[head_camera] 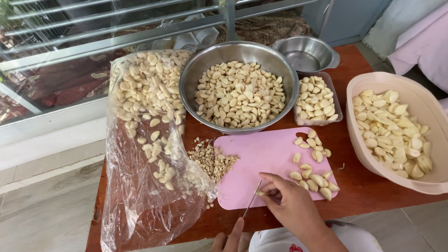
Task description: Slicing peeled garlic cloves on a cutting board using a small knife and sorting them into containers.
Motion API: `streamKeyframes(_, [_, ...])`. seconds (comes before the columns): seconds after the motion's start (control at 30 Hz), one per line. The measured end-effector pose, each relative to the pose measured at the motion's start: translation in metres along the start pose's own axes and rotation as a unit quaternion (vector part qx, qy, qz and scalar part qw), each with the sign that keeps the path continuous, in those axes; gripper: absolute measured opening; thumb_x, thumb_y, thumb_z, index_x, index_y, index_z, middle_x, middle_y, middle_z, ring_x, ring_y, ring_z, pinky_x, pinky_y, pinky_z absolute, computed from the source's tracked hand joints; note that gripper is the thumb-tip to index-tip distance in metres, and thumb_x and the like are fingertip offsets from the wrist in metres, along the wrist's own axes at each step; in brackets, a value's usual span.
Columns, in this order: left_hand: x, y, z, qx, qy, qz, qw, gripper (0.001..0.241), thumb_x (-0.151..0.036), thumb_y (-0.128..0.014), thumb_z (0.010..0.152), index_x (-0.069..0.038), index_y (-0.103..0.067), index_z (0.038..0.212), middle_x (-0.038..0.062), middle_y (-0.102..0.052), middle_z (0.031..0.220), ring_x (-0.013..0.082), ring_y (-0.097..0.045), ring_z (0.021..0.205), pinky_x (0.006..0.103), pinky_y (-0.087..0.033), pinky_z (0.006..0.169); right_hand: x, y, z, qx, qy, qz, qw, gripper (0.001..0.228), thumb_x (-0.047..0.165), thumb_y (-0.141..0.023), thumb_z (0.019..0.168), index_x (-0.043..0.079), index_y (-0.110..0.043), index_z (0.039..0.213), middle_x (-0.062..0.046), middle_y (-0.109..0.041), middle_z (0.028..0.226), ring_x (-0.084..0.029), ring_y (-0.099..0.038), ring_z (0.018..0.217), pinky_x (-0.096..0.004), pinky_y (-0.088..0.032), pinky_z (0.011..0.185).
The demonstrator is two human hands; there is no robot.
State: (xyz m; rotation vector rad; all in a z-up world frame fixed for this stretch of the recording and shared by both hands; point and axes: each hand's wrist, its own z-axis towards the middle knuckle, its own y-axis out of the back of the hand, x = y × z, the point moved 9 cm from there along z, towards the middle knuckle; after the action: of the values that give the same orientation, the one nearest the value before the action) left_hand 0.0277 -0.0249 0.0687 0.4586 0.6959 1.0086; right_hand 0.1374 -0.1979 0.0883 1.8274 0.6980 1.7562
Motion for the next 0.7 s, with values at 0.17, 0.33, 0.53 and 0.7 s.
streamKeyframes(0.17, [-0.009,0.007,0.006,-0.005,-0.038,0.021,0.999,0.023,-0.016,-0.061,0.098,-0.021,-0.082,0.092,-0.006,-0.078,0.107,0.0163,-0.045,0.048,0.0285,-0.047,0.041,-0.002,0.0,0.0,-0.004,-0.006,0.01,1.0,0.05,0.016,-0.084,0.082,0.027,-0.075,0.131,0.008,-0.09,0.097,-0.008,-0.083,0.09,-0.022,-0.068,0.089])
streamKeyframes(0.33, [0.02,-0.018,-0.013,0.095,0.055,0.005,0.994,0.022,-0.037,-0.068,0.081,-0.035,-0.084,0.097,0.001,-0.062,0.064,0.0219,-0.045,0.035,0.0379,-0.043,0.034,-0.005,-0.001,0.001,-0.004,0.012,-0.019,1.0,0.05,0.018,-0.082,0.083,0.029,-0.073,0.131,0.01,-0.09,0.099,-0.008,-0.083,0.091,-0.024,-0.068,0.085])
streamKeyframes(0.53, [0.065,-0.035,-0.017,0.374,0.366,-0.032,0.851,0.06,-0.069,-0.076,0.071,-0.063,-0.072,0.13,-0.015,-0.064,0.069,0.0046,-0.064,0.057,0.0219,-0.056,0.066,-0.002,0.005,-0.002,0.006,-0.011,0.01,1.0,0.046,0.017,-0.079,0.086,0.026,-0.075,0.131,0.005,-0.088,0.101,-0.009,-0.082,0.091,-0.024,-0.067,0.087])
streamKeyframes(0.7, [0.087,-0.025,0.005,0.375,0.306,-0.1,0.869,0.063,-0.054,-0.069,0.083,-0.056,-0.061,0.145,-0.015,-0.08,0.086,0.0014,-0.08,0.068,0.0149,-0.069,0.07,-0.044,0.009,-0.008,-0.033,-0.181,0.36,0.914,0.039,0.003,-0.074,0.093,0.006,-0.079,0.131,-0.011,-0.078,0.102,-0.02,-0.07,0.091,-0.032,-0.058,0.086])
